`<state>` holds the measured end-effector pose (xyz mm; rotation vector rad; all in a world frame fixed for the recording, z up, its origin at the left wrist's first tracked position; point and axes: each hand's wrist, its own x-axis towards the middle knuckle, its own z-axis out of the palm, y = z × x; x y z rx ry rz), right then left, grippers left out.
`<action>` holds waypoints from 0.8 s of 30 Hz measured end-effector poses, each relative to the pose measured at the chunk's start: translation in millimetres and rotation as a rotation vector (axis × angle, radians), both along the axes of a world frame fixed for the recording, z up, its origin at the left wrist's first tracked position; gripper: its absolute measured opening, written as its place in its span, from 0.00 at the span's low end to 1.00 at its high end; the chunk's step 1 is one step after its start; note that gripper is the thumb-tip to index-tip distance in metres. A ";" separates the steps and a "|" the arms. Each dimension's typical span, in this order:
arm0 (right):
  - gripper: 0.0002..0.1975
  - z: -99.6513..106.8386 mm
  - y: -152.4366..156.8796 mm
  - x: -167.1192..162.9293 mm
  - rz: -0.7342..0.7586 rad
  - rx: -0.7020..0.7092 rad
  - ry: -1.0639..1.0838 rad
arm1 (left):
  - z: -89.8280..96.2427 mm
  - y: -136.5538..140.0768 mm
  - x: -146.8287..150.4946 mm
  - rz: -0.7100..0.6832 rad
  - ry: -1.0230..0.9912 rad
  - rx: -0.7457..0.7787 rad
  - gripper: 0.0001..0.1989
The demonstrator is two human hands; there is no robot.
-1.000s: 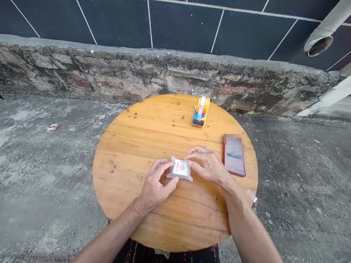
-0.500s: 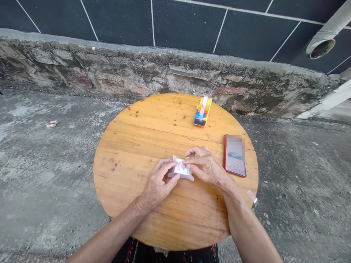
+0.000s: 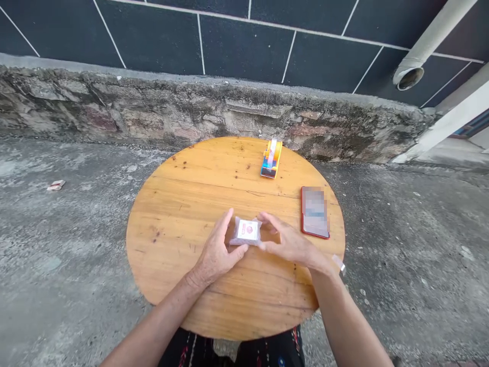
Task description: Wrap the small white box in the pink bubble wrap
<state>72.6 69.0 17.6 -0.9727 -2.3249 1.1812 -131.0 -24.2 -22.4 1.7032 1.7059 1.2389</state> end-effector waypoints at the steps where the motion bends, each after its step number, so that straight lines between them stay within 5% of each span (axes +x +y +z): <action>1: 0.39 -3.2 -5.8 0.7 0.007 0.020 -0.016 | -0.1 0.0 0.3 -0.023 -0.023 -0.015 0.41; 12: 0.28 -22.9 -17.9 -17.1 -0.089 0.138 0.078 | -3.9 1.4 -2.5 -0.062 -0.126 0.041 0.34; 24: 0.36 -25.3 -24.2 0.4 -0.126 0.104 0.138 | 1.4 -11.4 -6.9 -0.022 0.105 0.053 0.36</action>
